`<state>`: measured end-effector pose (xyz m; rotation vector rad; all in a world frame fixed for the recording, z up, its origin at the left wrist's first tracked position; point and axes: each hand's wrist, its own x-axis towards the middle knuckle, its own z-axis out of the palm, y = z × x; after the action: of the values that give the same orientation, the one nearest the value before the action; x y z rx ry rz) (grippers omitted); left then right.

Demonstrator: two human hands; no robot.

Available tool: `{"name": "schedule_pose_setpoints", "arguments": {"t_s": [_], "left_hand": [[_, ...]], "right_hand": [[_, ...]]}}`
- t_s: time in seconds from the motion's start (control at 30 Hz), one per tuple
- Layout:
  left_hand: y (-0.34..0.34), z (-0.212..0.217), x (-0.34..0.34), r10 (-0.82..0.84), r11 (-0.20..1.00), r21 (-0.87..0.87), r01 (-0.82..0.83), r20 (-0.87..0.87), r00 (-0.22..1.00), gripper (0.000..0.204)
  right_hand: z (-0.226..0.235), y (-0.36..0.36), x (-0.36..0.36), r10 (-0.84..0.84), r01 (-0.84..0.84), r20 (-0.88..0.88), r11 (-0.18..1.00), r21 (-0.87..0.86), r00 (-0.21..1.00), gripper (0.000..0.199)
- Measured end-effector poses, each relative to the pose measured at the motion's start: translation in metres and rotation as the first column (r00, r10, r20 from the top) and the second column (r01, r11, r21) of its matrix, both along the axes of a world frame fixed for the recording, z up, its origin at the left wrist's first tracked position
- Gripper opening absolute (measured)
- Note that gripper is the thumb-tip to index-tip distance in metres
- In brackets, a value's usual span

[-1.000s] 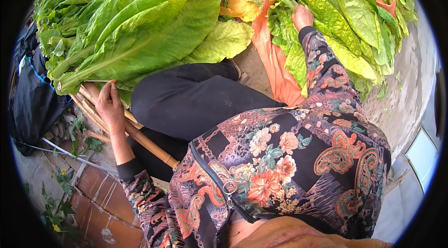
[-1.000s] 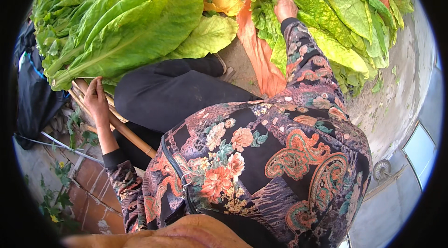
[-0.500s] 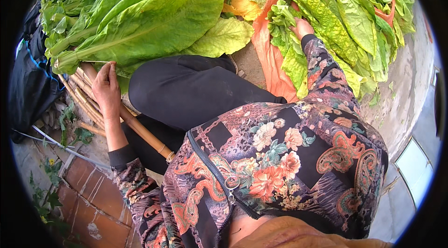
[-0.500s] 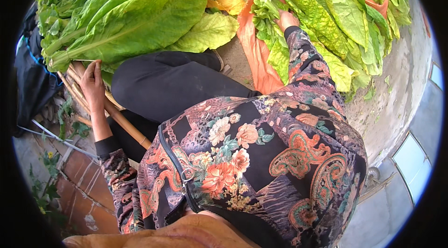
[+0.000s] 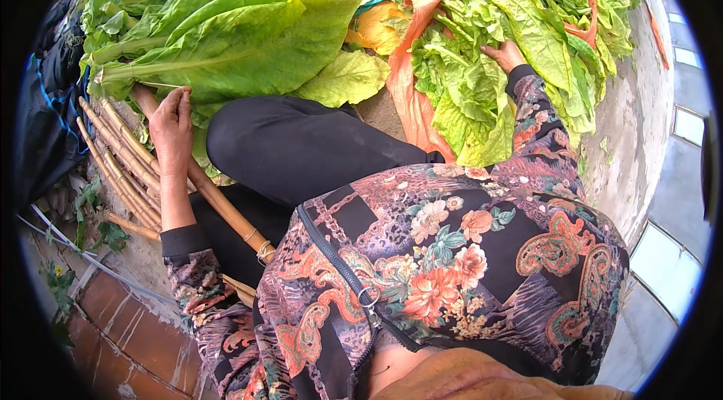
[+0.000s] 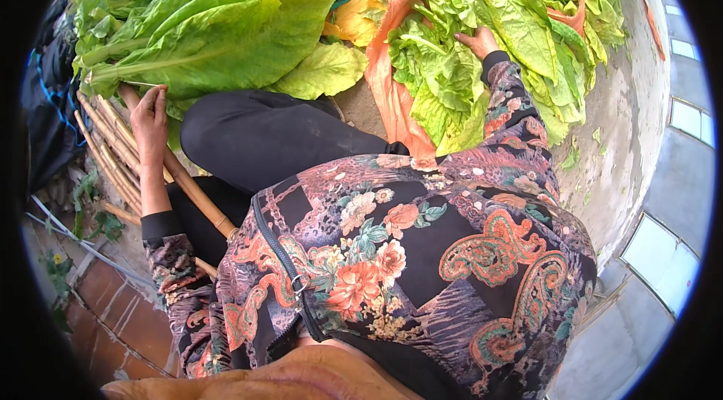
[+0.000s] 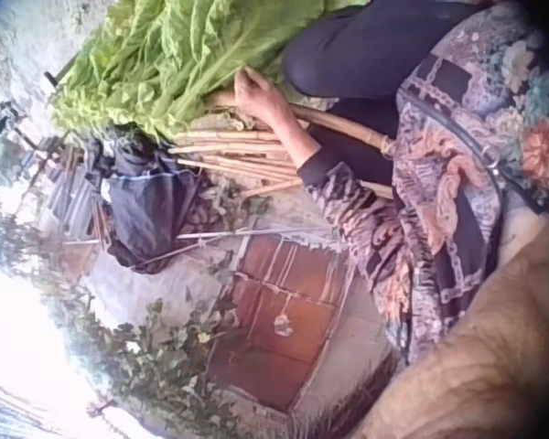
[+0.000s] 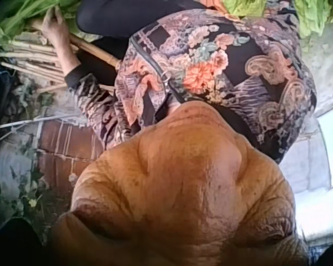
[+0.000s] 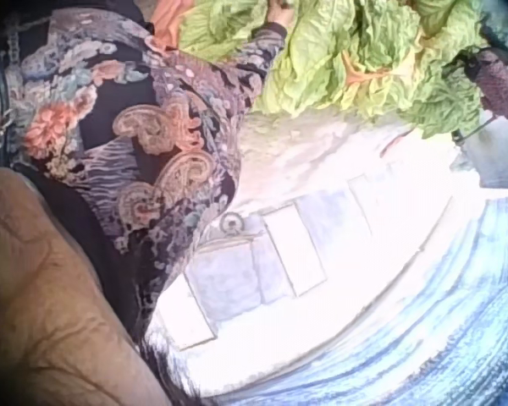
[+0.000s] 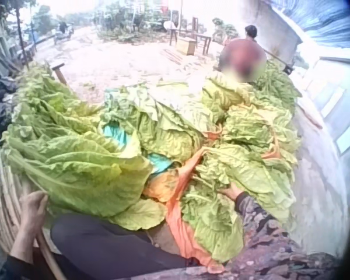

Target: The person sits on the ground and repeatedly picks up large green leaves, wraps them around a bamboo stick, and ties them with string to form bundles. The person places the finished bundles to the side and continues the process with more leaves.

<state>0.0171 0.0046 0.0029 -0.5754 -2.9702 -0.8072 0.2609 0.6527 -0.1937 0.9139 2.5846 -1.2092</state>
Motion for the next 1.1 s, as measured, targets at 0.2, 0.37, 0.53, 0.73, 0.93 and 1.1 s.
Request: {"name": "schedule_pose_setpoints", "arguments": {"t_s": [0.2, 0.37, 0.53, 0.73, 0.93, 1.1], "left_hand": [[-0.006, -0.011, -0.005, -0.022, 1.0, -0.01, 0.022, -0.027, 0.999, 0.019], [-0.003, -0.02, -0.007, -0.044, 0.998, 0.031, 0.048, -0.102, 0.994, 0.02], [0.005, -0.02, -0.011, -0.059, 0.997, 0.038, 0.061, -0.047, 0.997, 0.019], [0.007, -0.02, -0.007, -0.051, 0.998, 0.033, 0.052, -0.04, 0.998, 0.02], [0.006, -0.032, -0.011, -0.086, 0.994, 0.057, 0.091, -0.088, 0.992, 0.026], [0.026, -0.009, -0.007, -0.086, 0.851, 0.522, -0.059, 0.249, 0.965, 0.053]], "right_hand": [[0.08, -0.02, -0.027, -0.091, 0.09, 0.031, 0.995, 0.048, 0.995, 0.054], [0.101, -0.043, -0.056, -0.159, 0.154, -0.034, 0.982, -0.11, 0.987, 0.05], [0.074, -0.02, -0.061, -0.22, 0.214, -0.019, 0.962, -0.167, 0.975, 0.044], [0.08, -0.061, -0.1, -0.295, 0.151, -0.285, 0.887, -0.435, 0.912, 0.047], [0.133, -0.191, -0.168, -0.213, -0.197, -0.451, 0.685, -0.701, 0.867, 0.021], [0.142, -0.352, -0.248, 0.305, -0.564, -0.67, 0.8, -0.206, 0.677, 0.033]]}}
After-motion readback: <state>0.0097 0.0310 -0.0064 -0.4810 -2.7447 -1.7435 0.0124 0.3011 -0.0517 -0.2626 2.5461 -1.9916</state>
